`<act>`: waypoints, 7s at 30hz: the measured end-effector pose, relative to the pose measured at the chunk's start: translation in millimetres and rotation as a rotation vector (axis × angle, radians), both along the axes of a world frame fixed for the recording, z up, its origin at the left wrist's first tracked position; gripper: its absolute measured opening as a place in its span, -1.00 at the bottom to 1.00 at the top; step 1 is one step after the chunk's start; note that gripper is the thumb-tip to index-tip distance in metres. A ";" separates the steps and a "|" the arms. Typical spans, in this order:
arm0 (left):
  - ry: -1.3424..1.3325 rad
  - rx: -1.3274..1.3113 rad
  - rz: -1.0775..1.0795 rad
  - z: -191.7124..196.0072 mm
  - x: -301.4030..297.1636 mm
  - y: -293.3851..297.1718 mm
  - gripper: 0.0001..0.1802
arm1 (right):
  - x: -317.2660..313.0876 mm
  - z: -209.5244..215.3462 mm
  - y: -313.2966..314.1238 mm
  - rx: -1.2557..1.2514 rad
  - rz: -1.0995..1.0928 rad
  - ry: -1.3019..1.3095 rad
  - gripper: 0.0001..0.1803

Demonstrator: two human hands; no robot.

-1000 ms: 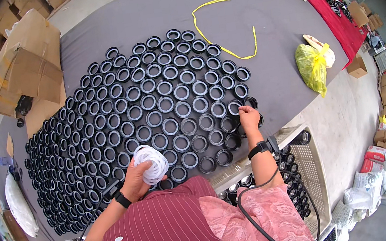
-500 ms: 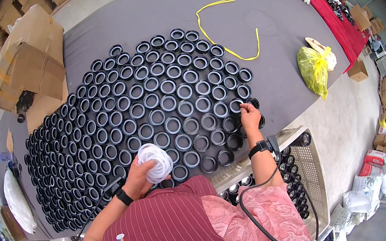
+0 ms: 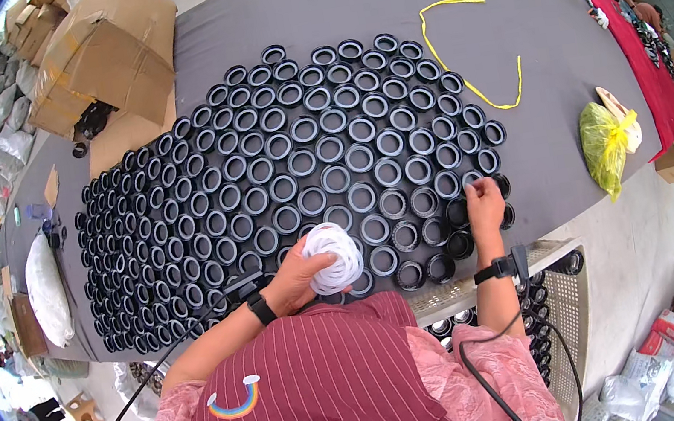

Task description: The recorder is taking white elastic loops and looping them through black plastic rings arranged in rows on a workshop table.

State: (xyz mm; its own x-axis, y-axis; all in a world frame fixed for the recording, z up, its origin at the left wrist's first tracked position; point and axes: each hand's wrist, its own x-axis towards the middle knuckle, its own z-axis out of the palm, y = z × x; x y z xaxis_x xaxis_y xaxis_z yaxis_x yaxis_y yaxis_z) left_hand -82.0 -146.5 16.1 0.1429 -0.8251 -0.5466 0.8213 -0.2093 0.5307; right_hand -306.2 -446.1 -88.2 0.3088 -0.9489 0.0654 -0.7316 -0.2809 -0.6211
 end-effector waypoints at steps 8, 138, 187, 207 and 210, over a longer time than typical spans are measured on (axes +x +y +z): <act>-0.043 0.061 -0.112 6.0 -5.9 -7.1 -0.48 | 102.4 103.8 143.0 0.592 0.673 -0.501 -0.79; 0.110 -0.043 0.244 -16.8 6.0 6.0 -0.47 | 88.3 91.6 181.9 1.128 0.325 -0.695 -0.79; 0.117 -0.024 0.217 -19.1 10.5 4.3 -0.49 | 87.9 68.7 137.6 0.725 0.360 -0.443 -0.86; 0.179 -0.016 0.311 -37.1 21.9 15.1 -0.54 | 88.9 68.5 147.3 1.288 0.052 -0.720 -0.91; 0.171 0.001 0.328 -33.8 20.9 14.2 -0.53 | 76.0 41.3 122.5 1.070 -0.036 -0.659 -0.94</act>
